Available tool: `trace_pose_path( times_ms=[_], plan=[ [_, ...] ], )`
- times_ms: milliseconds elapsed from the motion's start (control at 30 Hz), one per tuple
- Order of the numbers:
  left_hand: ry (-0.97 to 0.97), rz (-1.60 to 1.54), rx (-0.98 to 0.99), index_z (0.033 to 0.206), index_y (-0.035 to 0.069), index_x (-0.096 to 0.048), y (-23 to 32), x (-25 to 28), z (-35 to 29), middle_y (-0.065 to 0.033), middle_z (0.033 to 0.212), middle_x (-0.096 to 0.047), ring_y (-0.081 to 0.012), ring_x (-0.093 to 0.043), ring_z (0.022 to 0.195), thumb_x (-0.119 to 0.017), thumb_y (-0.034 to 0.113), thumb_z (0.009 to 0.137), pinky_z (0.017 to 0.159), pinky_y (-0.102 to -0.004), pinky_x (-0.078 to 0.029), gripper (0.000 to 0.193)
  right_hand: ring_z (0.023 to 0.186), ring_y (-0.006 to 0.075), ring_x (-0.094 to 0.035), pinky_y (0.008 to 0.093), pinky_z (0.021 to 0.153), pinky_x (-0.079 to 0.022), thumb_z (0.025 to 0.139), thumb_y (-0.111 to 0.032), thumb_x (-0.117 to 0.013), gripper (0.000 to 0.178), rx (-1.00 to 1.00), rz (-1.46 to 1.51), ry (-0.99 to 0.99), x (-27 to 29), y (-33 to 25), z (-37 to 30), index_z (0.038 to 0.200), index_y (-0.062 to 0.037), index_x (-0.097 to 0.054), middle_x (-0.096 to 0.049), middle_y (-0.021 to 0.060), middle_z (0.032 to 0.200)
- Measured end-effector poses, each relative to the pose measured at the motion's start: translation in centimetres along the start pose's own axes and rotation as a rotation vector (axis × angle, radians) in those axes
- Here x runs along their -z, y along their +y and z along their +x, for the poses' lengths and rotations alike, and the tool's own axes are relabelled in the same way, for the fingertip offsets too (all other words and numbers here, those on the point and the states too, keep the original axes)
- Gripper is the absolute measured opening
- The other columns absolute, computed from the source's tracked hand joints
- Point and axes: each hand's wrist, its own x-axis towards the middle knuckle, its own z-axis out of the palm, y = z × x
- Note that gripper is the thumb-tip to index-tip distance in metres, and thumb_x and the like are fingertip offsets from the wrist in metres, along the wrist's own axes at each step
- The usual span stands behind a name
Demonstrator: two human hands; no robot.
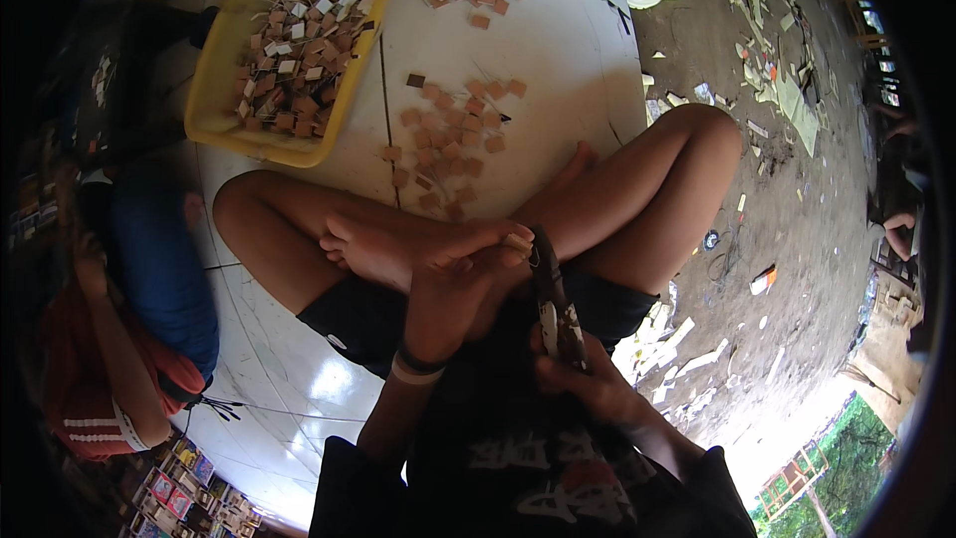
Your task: The person sits cross-legged on the floor and uses a knife to carve small wooden blocks into smaller pieces. The carved pieces are placed into a yellow plastic bin while the person continues to pick up and carve additional blocks.
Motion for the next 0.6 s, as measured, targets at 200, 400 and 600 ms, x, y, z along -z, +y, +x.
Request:
trace_pose_path(
  times_ms=[200, 400, 600],
  plan=[
    [-0.085, -0.032, -0.192, 0.117, -0.004, -0.073, 1.4, 0.7, 0.0, -0.0108, 0.122, -0.073, -0.0182, -0.072, 0.110, -0.068, -0.013, 0.093, 0.100, -0.0297, -0.057, 0.025, 0.081, 0.0211, -0.065, 0.0357, 0.076, -0.052, 0.102, -0.012, -0.068, 0.040, 0.179, -0.645, 0.422, -0.1, 0.4, 1.2, 0.138, -0.0075, -0.050, -0.065, 0.0090, 0.091],
    [0.061, 0.085, -0.260, 0.117, -0.005, -0.072, 0.6, 2.0, 5.3, -0.0117, 0.116, -0.073, -0.0172, -0.073, 0.104, -0.071, -0.006, 0.096, 0.088, -0.0286, -0.058, 0.021, 0.099, 0.0181, -0.064, 0.0342, 0.086, -0.053, 0.101, -0.008, -0.066, 0.062, 0.099, -0.368, 0.367, 2.7, -0.5, 2.8, 0.157, -0.0080, -0.039, -0.065, 0.0099, 0.108],
    [0.320, 0.974, -0.524, 0.105, 0.000, -0.077, -1.0, 5.9, 18.8, -0.0163, 0.091, -0.074, -0.0281, -0.075, 0.078, -0.078, 0.001, 0.084, 0.074, -0.0369, -0.060, 0.021, 0.113, 0.0200, -0.063, 0.0362, 0.100, -0.049, 0.100, -0.005, -0.064, 0.068, 0.639, -0.580, 0.349, 4.7, -4.4, 8.3, 0.162, -0.0020, -0.035, -0.065, 0.0127, 0.120]
  ],
)
